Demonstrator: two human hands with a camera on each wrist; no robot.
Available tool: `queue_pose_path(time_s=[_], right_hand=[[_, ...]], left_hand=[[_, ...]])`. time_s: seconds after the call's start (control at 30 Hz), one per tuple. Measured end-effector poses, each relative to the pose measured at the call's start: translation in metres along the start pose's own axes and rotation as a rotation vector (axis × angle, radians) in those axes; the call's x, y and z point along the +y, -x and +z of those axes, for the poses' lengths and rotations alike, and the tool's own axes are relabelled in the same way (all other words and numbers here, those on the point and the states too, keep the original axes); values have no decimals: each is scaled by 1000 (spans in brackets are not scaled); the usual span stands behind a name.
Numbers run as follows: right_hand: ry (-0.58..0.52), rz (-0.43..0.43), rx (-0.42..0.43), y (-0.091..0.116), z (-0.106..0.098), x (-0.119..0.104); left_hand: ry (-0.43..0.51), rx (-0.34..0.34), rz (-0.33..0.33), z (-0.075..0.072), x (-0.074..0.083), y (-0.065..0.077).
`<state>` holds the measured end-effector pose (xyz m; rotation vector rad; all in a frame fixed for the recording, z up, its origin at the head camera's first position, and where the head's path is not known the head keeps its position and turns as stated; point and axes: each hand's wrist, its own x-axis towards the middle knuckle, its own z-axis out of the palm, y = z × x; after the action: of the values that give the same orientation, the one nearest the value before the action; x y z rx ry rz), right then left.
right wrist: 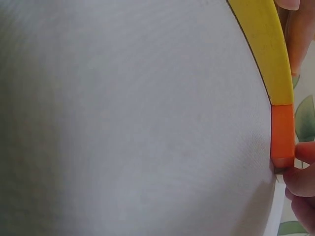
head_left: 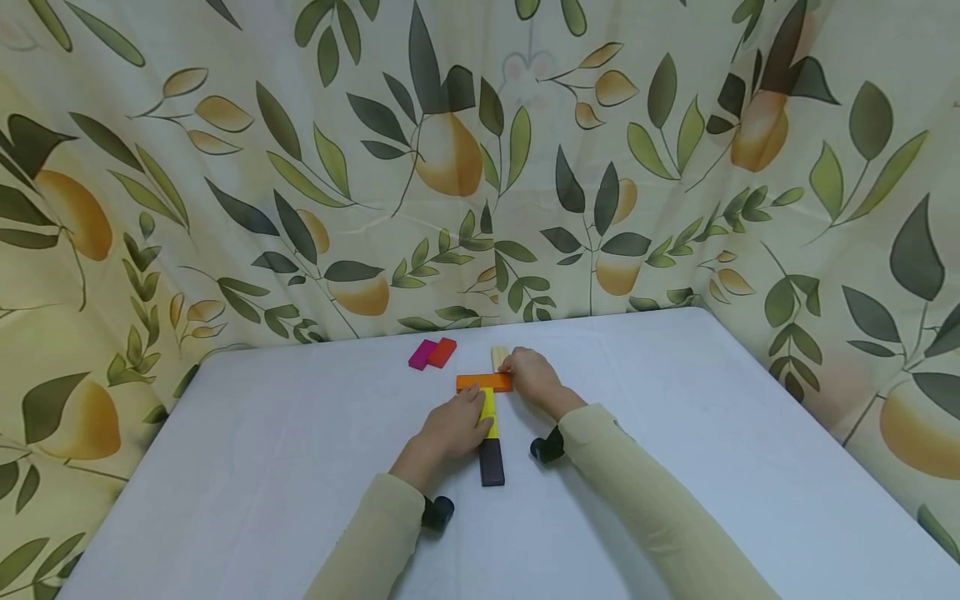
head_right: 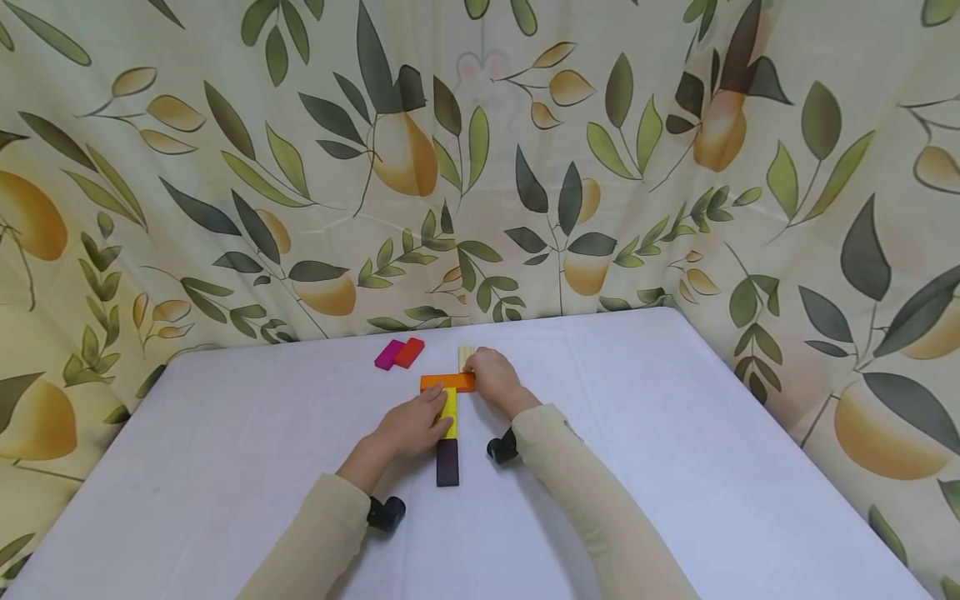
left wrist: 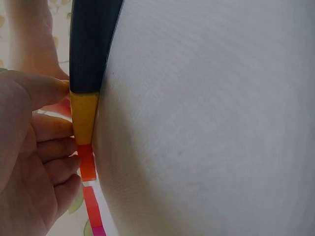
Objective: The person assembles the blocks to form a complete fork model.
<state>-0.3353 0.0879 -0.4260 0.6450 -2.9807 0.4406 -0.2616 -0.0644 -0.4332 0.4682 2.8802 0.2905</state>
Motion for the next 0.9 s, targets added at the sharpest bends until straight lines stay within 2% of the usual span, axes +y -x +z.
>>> queue_pose_path(time_s=[0.67, 0.9], right_hand=[[17, -49, 21, 2, 4, 4], [17, -40, 15, 1, 4, 4]], left_hand=[[2, 2, 3, 0, 1, 2], [-8, 0, 8, -3, 2, 2]])
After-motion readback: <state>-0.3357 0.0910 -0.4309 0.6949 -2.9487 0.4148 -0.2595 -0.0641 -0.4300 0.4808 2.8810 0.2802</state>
